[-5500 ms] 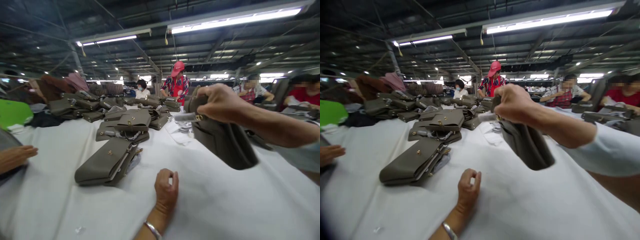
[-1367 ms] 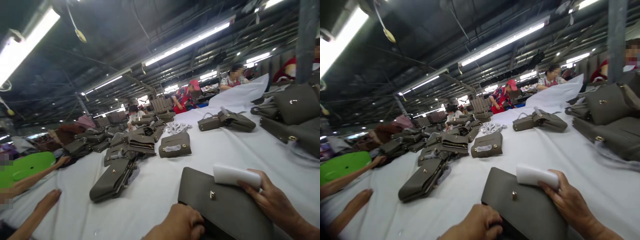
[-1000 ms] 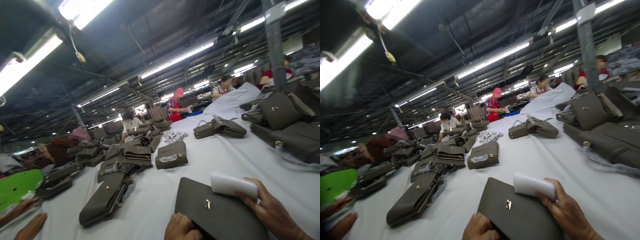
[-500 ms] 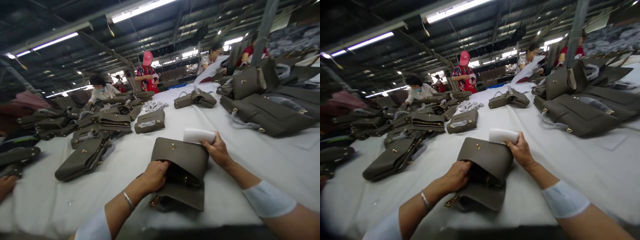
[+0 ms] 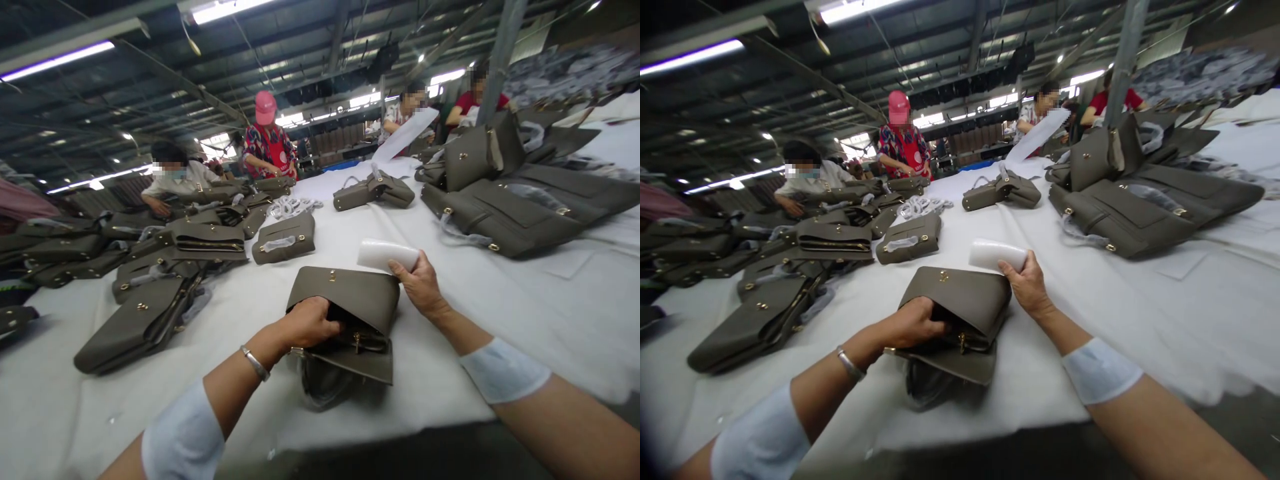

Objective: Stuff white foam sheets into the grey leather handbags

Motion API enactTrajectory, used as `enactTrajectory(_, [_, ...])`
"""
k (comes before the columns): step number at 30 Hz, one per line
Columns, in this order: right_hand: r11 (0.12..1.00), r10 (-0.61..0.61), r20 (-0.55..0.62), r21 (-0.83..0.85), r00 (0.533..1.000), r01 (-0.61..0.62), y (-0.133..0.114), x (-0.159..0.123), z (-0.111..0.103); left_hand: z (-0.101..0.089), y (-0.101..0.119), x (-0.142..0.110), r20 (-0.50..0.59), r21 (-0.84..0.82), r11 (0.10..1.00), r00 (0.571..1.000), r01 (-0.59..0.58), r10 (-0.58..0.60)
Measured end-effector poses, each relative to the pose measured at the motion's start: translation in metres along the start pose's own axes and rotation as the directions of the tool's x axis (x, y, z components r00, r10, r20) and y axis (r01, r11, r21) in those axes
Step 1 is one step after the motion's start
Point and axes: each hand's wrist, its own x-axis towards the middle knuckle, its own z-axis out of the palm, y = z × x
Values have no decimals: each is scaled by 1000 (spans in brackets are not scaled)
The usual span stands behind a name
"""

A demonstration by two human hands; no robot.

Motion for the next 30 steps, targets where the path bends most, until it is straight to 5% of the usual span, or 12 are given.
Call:
enactTrajectory(5, [1000,-16,-29,11,999,16,1,2,-1,7,19,2,91,47,993,991,-107,103])
enactTrajectory(11, [981,-193,-56,-34,980,192,-15,-21,2,41,30,0,-143,213,970,978,-119,151])
enactTrajectory(16, [900,-405,196,-87,893,427,-24,-49,8,43,44,-7,-164,231,972,983,-38,77])
enactTrajectory(22, [954,-259,213,-98,942,285,-16,-55,18,49,58,-2,-148,171,985,989,11,15])
enactTrajectory(30, [975,-189,230,-70,955,210,-12,-53,19,71,60,22,-37,390,916,992,-94,117])
